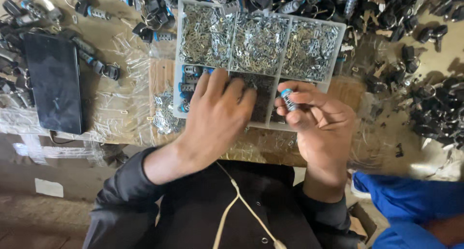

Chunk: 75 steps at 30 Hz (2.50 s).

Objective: The person sits at a workbench covered with padlocks and keys and assembles lock cylinders by hand. They pick small metal pins and springs from a compartment tray, insert them one at a time into a lock core held in their hands, and set finished cores aside.

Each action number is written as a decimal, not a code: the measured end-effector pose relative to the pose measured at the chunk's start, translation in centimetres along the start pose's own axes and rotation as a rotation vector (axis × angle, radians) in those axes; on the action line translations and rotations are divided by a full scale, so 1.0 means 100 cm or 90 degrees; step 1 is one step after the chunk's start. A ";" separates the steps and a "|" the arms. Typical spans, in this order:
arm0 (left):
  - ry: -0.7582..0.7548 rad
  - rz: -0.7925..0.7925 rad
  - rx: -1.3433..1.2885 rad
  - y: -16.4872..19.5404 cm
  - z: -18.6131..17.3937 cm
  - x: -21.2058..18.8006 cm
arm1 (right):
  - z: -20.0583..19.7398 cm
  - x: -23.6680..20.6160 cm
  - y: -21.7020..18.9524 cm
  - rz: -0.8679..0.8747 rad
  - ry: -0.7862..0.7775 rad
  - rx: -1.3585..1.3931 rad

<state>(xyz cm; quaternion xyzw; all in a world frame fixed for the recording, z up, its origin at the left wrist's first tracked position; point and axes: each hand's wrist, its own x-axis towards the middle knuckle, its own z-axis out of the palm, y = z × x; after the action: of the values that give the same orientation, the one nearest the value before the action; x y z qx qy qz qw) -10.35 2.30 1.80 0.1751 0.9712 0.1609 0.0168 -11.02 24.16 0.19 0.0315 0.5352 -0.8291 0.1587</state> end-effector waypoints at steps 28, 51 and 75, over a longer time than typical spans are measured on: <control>0.195 -0.084 -0.529 0.009 -0.007 -0.009 | 0.026 -0.011 0.004 -0.125 0.026 -0.275; 0.179 -0.057 -0.371 0.003 -0.009 -0.001 | 0.025 -0.005 0.005 -0.111 0.054 -0.282; 0.141 -0.102 -0.467 0.009 -0.016 0.001 | 0.024 -0.006 0.008 -0.106 0.049 -0.194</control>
<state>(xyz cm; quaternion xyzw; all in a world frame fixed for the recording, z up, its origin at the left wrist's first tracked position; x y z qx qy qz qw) -10.24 2.65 3.66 0.0627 0.8556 0.5136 -0.0141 -9.89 21.84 0.61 -0.0058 0.6608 -0.7471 0.0719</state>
